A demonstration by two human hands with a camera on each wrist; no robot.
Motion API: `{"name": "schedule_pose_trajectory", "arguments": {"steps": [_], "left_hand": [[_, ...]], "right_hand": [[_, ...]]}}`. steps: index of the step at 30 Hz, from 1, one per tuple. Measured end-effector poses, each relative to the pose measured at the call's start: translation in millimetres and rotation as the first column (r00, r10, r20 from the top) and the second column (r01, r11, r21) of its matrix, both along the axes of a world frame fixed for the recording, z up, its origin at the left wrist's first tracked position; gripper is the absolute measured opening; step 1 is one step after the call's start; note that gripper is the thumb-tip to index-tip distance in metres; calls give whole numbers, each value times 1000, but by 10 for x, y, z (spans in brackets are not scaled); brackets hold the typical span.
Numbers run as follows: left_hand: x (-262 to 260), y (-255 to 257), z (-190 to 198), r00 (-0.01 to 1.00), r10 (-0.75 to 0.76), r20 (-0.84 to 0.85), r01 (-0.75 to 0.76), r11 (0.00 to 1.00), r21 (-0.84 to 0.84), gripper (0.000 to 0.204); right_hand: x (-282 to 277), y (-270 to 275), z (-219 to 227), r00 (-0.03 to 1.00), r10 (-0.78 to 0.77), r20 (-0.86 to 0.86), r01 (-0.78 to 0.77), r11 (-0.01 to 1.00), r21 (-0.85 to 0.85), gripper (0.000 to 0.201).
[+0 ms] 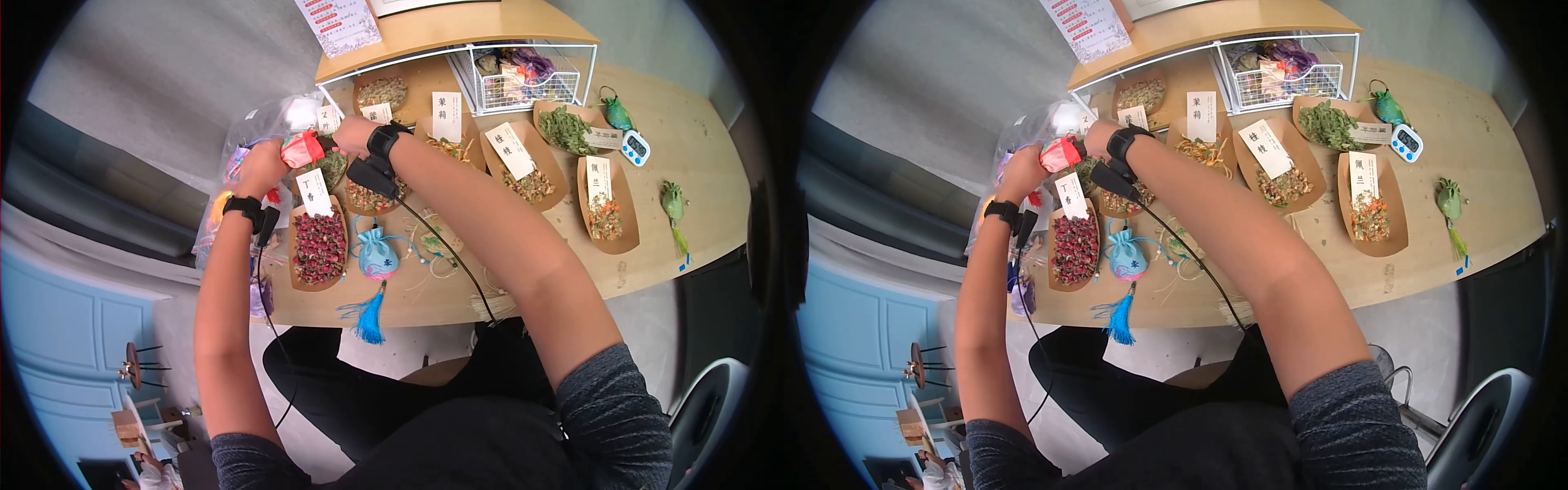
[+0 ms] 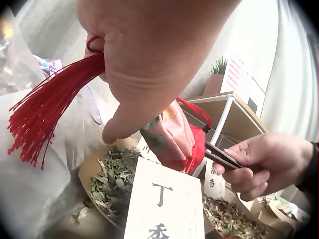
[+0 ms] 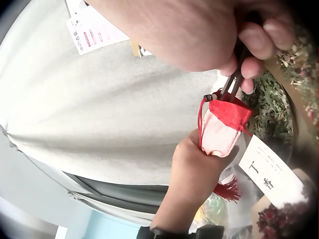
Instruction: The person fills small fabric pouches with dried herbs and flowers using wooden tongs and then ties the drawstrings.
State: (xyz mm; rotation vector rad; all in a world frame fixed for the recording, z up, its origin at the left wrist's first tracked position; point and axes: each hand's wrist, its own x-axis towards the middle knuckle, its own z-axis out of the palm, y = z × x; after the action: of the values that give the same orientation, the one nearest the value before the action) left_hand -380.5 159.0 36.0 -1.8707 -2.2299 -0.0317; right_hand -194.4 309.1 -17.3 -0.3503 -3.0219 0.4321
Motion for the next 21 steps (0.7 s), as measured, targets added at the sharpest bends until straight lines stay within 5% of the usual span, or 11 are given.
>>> {"name": "schedule_pose_trajectory", "arguments": {"steps": [1, 3, 6, 8, 10, 12, 14, 17, 20, 21], "left_hand": [[-4, -13, -8, 1000, 3, -3, -3, 1000, 7, 25], [-16, -40, -10, 1000, -3, 10, 3, 1000, 30, 24], [-19, -60, 8, 1000, 16, -18, -16, 999, 37, 22], [1, -69, 16, 998, 25, -55, -23, 999, 36, 21], [31, -66, 9, 995, 18, -95, -14, 999, 37, 20], [31, -20, -14, 991, 17, -134, -12, 999, 40, 18], [14, 16, -63, 988, 16, -156, -9, 999, 42, 16], [-20, 44, -73, 986, 18, -167, -9, 998, 56, 14], [-23, 39, -77, 985, 16, -173, -3, 998, 70, 14], [-19, 38, -81, 984, 19, -177, -6, 997, 72, 14]], "right_hand": [[-26, -11, -51, 989, -144, -33, 133, 964, -230, 24], [-100, 44, -175, 954, -266, -137, 217, 931, -294, 24], [-313, 284, -526, 916, -256, -307, 263, 965, -21, 27], [7, -15, -156, 862, -443, -245, 417, 896, -153, 29], [-119, 59, -230, 949, -255, -185, 274, 958, 85, 28], [-224, 108, -323, 956, -228, -186, 245, 967, 74, 28], [-176, -13, -261, 895, -368, -253, 330, 926, -181, 29], [-9, -75, -263, 829, -400, -392, 281, 902, -326, 26], [75, -58, -237, 802, -493, -338, 348, 845, -405, 19], [-16, 17, -317, 849, -403, -341, 324, 908, -267, 17]]}}
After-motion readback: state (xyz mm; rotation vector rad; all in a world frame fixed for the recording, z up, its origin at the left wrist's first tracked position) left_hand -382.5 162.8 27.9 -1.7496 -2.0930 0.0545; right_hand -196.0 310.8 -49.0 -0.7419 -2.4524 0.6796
